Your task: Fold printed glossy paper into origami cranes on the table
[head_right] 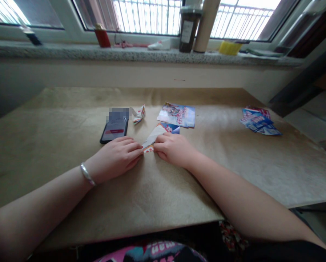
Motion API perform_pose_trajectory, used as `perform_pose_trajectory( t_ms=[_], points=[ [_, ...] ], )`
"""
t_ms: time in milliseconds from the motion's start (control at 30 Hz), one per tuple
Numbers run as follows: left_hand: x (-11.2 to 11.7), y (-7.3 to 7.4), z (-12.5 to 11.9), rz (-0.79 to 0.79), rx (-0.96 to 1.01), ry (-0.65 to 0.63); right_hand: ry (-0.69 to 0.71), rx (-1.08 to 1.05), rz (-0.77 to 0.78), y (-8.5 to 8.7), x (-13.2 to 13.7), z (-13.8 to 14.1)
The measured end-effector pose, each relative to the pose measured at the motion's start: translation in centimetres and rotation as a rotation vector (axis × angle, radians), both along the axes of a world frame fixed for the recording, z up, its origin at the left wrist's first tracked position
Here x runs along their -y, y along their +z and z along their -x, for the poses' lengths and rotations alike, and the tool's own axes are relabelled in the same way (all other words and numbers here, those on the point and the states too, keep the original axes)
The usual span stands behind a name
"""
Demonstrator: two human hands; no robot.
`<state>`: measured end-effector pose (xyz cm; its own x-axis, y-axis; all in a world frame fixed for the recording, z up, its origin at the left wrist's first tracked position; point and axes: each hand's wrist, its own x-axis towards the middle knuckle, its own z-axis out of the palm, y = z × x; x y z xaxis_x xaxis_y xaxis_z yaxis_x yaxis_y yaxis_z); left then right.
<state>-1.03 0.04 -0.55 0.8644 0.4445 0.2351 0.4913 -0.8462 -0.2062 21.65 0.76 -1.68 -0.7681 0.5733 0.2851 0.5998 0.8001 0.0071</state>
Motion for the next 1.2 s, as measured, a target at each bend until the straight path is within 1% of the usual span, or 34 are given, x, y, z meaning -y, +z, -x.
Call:
perform_pose_trajectory(
  t_ms=[167,367,633,933,1200],
  points=[
    [-0.1,0.5,0.5,0.023,-0.008,-0.001,0.002,-0.008,0.010,-0.1,0.0,-0.1],
    [-0.1,1.1,0.8,0.073,-0.069,-0.013,0.010,-0.005,0.011,-0.1,0.0,-0.3],
    [0.1,1.2,0.8,0.123,-0.092,0.038,0.001,0.004,0.010,-0.1,0.0,-0.2],
    [0.1,1.1,1.0,0.156,-0.080,0.012,0.007,-0.008,0.004,-0.2,0.0,-0.4],
    [0.4,1.5,1.2,0.150,-0.099,0.042,-0.003,-0.008,0.008,-0.2,0.0,-0.2]
  ],
)
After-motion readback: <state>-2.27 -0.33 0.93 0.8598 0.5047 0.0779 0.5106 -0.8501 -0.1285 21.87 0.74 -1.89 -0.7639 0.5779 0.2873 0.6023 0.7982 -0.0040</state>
